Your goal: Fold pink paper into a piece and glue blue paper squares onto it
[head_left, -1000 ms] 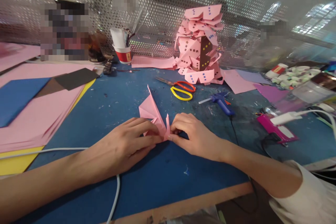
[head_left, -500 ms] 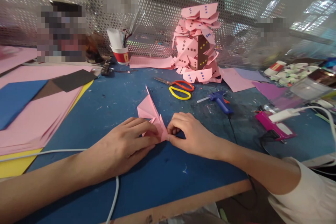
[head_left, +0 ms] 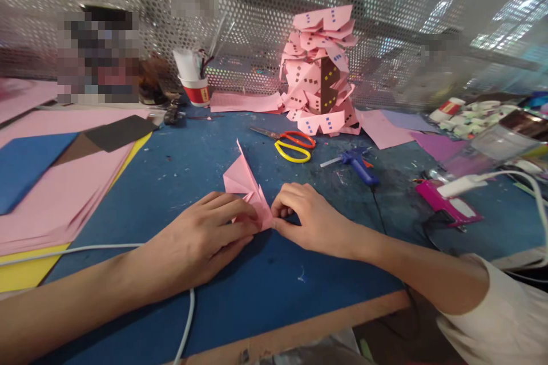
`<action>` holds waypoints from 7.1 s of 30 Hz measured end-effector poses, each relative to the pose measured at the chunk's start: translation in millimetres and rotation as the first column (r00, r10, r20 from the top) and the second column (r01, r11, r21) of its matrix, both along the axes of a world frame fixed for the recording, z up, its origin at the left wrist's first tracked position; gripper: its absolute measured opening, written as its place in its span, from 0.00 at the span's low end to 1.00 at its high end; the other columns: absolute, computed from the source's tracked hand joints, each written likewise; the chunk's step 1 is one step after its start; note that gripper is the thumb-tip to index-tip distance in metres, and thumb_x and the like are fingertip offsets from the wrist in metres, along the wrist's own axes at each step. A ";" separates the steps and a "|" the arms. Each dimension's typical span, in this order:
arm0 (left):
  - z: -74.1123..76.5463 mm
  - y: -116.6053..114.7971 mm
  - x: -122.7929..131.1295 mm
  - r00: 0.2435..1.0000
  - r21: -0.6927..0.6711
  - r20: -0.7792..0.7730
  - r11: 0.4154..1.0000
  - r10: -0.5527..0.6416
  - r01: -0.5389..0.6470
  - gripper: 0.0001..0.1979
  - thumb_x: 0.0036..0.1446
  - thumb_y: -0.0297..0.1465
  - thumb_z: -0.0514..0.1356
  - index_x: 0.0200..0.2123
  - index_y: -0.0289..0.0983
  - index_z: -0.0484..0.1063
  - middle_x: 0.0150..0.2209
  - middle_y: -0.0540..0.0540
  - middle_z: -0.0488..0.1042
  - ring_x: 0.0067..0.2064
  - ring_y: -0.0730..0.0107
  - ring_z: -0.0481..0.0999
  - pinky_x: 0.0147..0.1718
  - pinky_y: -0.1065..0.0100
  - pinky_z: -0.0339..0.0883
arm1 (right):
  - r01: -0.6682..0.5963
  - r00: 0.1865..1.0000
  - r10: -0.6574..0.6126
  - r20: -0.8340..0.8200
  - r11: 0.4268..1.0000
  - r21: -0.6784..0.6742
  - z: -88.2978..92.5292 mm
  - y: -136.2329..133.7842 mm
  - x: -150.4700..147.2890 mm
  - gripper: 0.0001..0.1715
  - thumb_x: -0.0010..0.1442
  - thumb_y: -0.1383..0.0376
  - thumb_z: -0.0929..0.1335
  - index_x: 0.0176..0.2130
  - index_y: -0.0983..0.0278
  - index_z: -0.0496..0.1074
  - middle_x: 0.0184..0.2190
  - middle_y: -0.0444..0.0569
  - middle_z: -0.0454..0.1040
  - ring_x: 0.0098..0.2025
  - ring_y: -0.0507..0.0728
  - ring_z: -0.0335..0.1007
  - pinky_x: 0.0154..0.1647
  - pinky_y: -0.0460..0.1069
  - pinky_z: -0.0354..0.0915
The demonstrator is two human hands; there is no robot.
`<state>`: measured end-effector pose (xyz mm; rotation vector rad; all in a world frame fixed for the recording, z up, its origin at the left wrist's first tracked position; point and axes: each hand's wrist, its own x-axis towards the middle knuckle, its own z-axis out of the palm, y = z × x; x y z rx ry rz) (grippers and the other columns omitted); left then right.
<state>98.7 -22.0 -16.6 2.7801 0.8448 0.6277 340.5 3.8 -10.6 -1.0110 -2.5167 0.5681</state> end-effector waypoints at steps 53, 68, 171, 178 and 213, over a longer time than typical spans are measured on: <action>2.5 -3.1 -0.1 1.000 0.001 0.004 1.000 0.020 -0.020 0.13 0.66 0.25 0.56 0.51 0.40 0.74 0.48 0.46 0.78 0.49 0.65 0.76 0.51 0.61 0.67 | 0.029 0.999 -0.030 -0.029 0.999 -0.033 -1.9 -1.1 0.1 0.07 0.63 0.68 0.69 0.39 0.60 0.65 0.39 0.44 0.70 0.44 0.54 0.67 0.48 0.52 0.57; 3.2 -4.2 -0.9 0.996 0.049 -0.089 0.999 0.015 -0.011 0.17 0.67 0.27 0.56 0.57 0.43 0.71 0.50 0.43 0.76 0.50 0.61 0.74 0.50 0.57 0.67 | 0.019 1.000 -0.020 -0.018 0.999 -0.030 -1.6 -2.5 0.1 0.07 0.64 0.68 0.69 0.40 0.60 0.65 0.40 0.44 0.70 0.44 0.55 0.67 0.48 0.52 0.56; -3.0 -0.2 -4.9 0.991 0.072 -0.131 0.997 -0.031 0.040 0.21 0.67 0.27 0.55 0.61 0.44 0.68 0.62 0.45 0.71 0.60 0.59 0.70 0.59 0.56 0.66 | 0.012 0.999 -0.012 -0.044 1.000 0.000 -4.5 2.1 -1.1 0.05 0.61 0.71 0.69 0.36 0.62 0.68 0.36 0.43 0.71 0.39 0.53 0.67 0.44 0.50 0.56; -0.7 0.6 -3.6 0.988 0.068 -0.151 0.997 -0.021 0.032 0.20 0.67 0.28 0.56 0.61 0.45 0.69 0.62 0.45 0.71 0.60 0.58 0.70 0.59 0.55 0.67 | 0.015 0.999 -0.015 -0.038 1.000 -0.001 -4.4 1.9 -0.1 0.04 0.61 0.70 0.68 0.36 0.62 0.68 0.36 0.43 0.71 0.40 0.53 0.67 0.44 0.50 0.56; 1.0 0.7 -3.1 0.989 0.072 -0.142 0.997 -0.029 0.040 0.18 0.66 0.27 0.56 0.57 0.44 0.71 0.61 0.45 0.72 0.58 0.58 0.72 0.57 0.56 0.68 | 0.011 1.000 -0.012 -0.029 1.000 -0.005 -4.0 0.8 -0.2 0.06 0.61 0.66 0.70 0.37 0.61 0.67 0.37 0.44 0.70 0.41 0.55 0.67 0.46 0.51 0.55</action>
